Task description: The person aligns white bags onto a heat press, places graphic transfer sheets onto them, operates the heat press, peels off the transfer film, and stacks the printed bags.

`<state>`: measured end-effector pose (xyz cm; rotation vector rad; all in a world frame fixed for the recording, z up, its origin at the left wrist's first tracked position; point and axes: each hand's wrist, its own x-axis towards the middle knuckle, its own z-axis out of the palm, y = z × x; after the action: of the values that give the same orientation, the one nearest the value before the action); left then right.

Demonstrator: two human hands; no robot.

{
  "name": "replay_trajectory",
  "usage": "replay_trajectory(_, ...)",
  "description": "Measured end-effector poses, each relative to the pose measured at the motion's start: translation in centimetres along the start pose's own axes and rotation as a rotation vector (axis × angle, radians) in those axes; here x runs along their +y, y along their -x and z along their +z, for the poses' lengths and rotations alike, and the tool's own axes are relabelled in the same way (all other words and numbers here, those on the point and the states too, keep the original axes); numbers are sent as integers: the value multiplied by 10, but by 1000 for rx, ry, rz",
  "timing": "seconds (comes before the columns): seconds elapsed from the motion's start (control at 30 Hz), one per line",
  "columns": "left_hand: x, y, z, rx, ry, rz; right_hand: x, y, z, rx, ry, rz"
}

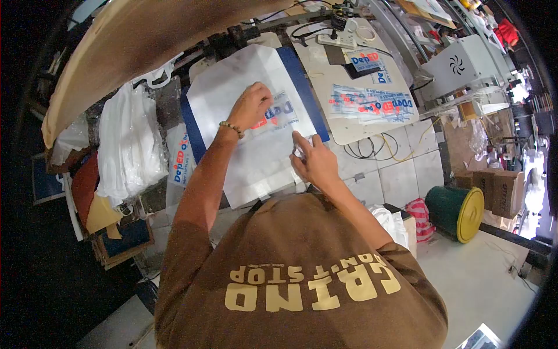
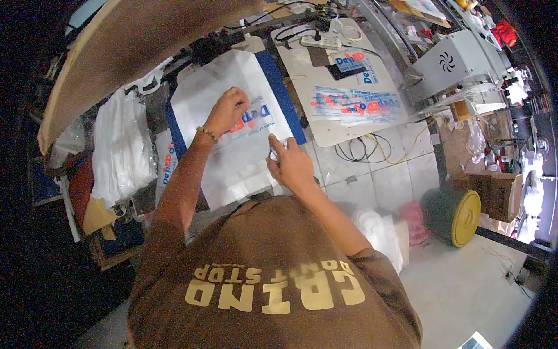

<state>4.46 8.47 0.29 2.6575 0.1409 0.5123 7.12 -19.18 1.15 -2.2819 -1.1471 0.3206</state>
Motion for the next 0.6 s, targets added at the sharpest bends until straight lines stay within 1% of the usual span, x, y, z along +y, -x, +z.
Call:
replay_trajectory(0.07,-4,12,-18,-123,387,-203,-1,0,2,-8,5,-3)
replay_trajectory(0.1,-5,22,-31,-124,377,-209,0,0,3,5,12,-7)
replay_trajectory(0.17,-9,55,-61,-149,339,-354,0,0,4,16,10,-17)
replay_trajectory(0.23,-30,99,-80,-203,225,-32,-1,0,3,3,51,2)
replay_trajectory(0.27,-24,115,-85,-203,217,-34,-2,-1,3,23,47,-12)
replay_trajectory(0.33,-13,142,-91,-120,3,61,-4,-3,6,24,60,-46)
replay_trajectory(0.4,-14,153,-87,-128,-12,45,-18,-3,3,1,109,-106)
replay_trajectory(0.43,-16,157,-85,-134,-26,35,-26,-3,8,-1,109,-103)
replay_trajectory(0.5,-22,160,-81,-103,-23,69,-44,-4,17,28,-74,-283)
replay_trajectory(0.53,-25,159,-80,-65,-24,102,-49,-3,25,-20,-24,-336)
replay_trajectory(0.57,-29,156,-77,-62,-20,103,-55,-3,31,-21,-19,-335)
replay_trajectory(0.6,-28,149,-78,-48,45,24,-61,-2,38,-45,-21,-374)
